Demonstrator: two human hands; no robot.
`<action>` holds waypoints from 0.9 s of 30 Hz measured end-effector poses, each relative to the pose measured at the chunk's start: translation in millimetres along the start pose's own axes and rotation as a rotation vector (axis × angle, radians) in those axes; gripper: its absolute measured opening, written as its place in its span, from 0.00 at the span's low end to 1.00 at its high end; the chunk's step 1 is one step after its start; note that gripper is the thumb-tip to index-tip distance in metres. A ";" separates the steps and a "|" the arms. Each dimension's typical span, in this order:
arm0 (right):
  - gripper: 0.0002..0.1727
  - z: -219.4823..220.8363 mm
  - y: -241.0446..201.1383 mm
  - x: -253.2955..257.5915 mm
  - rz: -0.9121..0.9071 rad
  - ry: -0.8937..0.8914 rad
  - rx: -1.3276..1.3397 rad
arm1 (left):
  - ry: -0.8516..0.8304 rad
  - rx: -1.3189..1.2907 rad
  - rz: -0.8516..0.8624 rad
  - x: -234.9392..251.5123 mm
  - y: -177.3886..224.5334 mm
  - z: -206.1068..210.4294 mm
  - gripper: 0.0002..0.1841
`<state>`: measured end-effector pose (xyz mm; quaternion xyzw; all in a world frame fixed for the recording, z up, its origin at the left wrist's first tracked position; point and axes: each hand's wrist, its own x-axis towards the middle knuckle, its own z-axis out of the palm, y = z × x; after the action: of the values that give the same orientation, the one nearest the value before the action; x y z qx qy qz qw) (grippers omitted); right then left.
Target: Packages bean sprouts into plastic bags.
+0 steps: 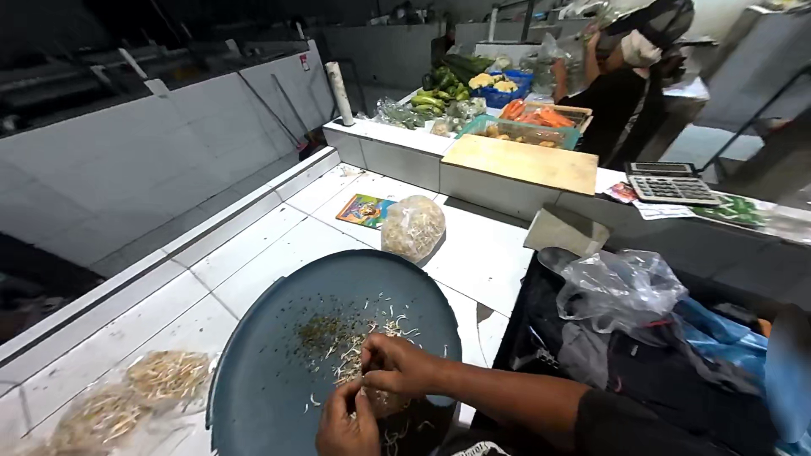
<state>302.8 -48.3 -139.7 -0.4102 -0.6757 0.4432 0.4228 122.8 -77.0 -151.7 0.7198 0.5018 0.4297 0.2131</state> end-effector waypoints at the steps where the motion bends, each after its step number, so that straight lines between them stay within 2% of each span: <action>1: 0.16 2.6 -1.9 -1.5 0.016 0.027 -0.083 | -0.022 0.050 0.000 1.0 0.7 -4.5 0.09; 6: 0.15 17.6 -7.8 -10.1 0.068 0.089 -0.264 | -0.252 0.096 -0.160 6.5 7.9 -29.0 0.10; 9: 0.13 21.8 -7.0 -14.5 0.016 0.088 -0.272 | -0.294 0.126 -0.071 11.2 0.4 -31.4 0.07; 11: 0.12 23.7 4.3 -16.4 -0.104 0.119 -0.276 | -0.286 0.083 -0.043 13.6 -1.8 -30.1 0.06; 13: 0.13 23.5 11.9 -17.8 -0.180 0.140 -0.311 | -0.263 -0.034 -0.102 14.6 -1.9 -29.2 0.05; 17: 0.14 23.0 17.2 -20.8 -0.237 0.161 -0.423 | -0.157 -0.310 -0.242 14.6 6.5 -30.8 0.03; 19: 0.15 26.5 17.3 -21.6 -0.245 0.174 -0.418 | -0.106 -0.332 -0.224 13.2 11.3 -30.6 0.03; 22: 0.18 33.8 17.7 -19.7 -0.247 0.160 -0.392 | -0.152 -0.142 -0.138 17.4 8.9 -35.2 0.04; 25: 0.15 42.3 24.7 -18.4 -0.277 0.142 -0.412 | -0.410 0.282 -0.146 25.0 11.2 -49.2 0.13; 27: 0.14 42.6 24.6 -16.4 -0.292 0.105 -0.438 | -0.600 0.384 -0.190 31.0 10.6 -55.2 0.20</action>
<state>272.5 -67.6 -177.1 -0.4125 -0.7847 0.1987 0.4178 86.4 -60.1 -101.6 0.7908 0.5532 0.0759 0.2507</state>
